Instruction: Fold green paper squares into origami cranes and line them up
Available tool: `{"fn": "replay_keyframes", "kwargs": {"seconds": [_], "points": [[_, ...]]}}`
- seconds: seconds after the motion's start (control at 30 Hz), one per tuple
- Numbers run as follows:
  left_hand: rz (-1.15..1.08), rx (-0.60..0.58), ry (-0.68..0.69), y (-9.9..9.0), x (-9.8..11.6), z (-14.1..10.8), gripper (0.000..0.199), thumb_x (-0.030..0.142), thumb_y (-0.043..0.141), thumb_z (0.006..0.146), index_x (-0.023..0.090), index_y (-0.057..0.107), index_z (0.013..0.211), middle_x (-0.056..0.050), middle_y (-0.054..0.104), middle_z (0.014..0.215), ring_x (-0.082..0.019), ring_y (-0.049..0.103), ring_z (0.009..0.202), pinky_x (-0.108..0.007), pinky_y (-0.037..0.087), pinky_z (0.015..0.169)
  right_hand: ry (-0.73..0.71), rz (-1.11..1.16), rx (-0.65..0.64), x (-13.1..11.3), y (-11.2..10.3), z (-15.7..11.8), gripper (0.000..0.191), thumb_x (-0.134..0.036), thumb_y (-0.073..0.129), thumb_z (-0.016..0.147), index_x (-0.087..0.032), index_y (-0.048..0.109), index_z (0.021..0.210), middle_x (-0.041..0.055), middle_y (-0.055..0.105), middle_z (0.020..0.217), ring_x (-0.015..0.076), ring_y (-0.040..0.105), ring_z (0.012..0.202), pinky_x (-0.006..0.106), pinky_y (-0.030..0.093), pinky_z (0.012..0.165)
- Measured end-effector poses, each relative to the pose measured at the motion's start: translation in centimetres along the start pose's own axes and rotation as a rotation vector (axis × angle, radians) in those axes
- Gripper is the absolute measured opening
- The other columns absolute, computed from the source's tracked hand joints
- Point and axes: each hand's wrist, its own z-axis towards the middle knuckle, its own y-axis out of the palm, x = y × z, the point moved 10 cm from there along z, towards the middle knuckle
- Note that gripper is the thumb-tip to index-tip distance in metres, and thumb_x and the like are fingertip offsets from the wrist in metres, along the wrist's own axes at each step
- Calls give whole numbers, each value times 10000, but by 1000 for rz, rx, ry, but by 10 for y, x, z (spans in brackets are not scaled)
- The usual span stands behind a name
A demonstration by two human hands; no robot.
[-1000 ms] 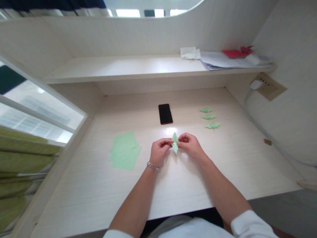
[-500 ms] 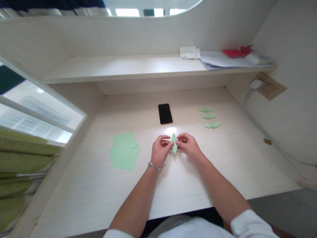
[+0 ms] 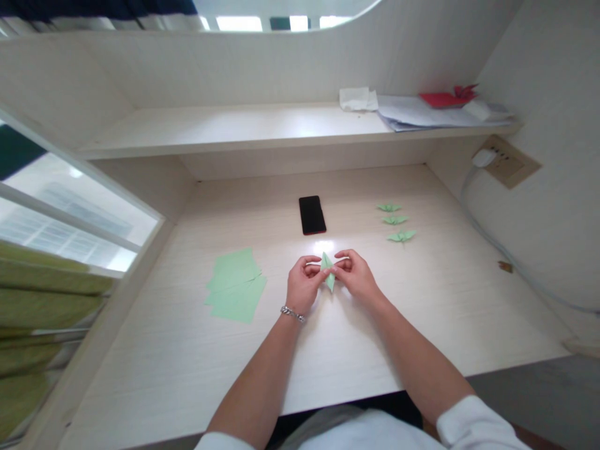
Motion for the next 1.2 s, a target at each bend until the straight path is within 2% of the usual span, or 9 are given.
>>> {"fn": "replay_keyframes", "kwargs": {"seconds": [0.2,0.4,0.53,0.77,1.03,1.2], "points": [[-26,58,-18,-4,-2,1,498,302,815,588,143,560,984,-41,703,714,-164,666,626,-273,515,616,-27,-12,-1,-2,3,0,380,-339,746,653,-206,526,933,-28,613,642,136,584,564,265,478,567],[-25,127,5,-13,0,2,486,299,805,598,155,561,992,-35,707,721,-162,671,636,-267,513,630,43,56,-44,8,12,-1,471,-401,753,645,-209,517,1004,-38,618,648,132,587,547,260,481,545],[-21,132,10,-14,0,2,476,290,799,603,151,565,994,-38,709,731,-158,668,632,-268,513,635,50,50,-57,9,13,-1,457,-390,762,634,-203,527,979,-57,598,604,114,554,487,245,453,510],[-27,142,12,-13,2,2,453,280,784,601,150,565,976,-33,702,707,-166,669,620,-274,518,622,72,83,-82,11,18,-2,458,-418,764,642,-199,526,967,-63,594,578,123,574,495,258,469,528],[-22,107,-47,-11,-5,3,481,286,792,587,144,583,996,-50,709,724,-169,666,601,-282,527,601,48,31,-104,6,18,-4,416,-343,745,638,-202,524,962,-83,569,526,122,564,475,239,434,492],[18,223,-13,-23,0,1,528,286,805,569,159,554,1016,-29,694,694,-157,656,584,-255,507,575,105,53,-86,5,20,-8,400,-272,725,622,-198,508,950,-74,612,547,129,602,487,249,474,515]]}}
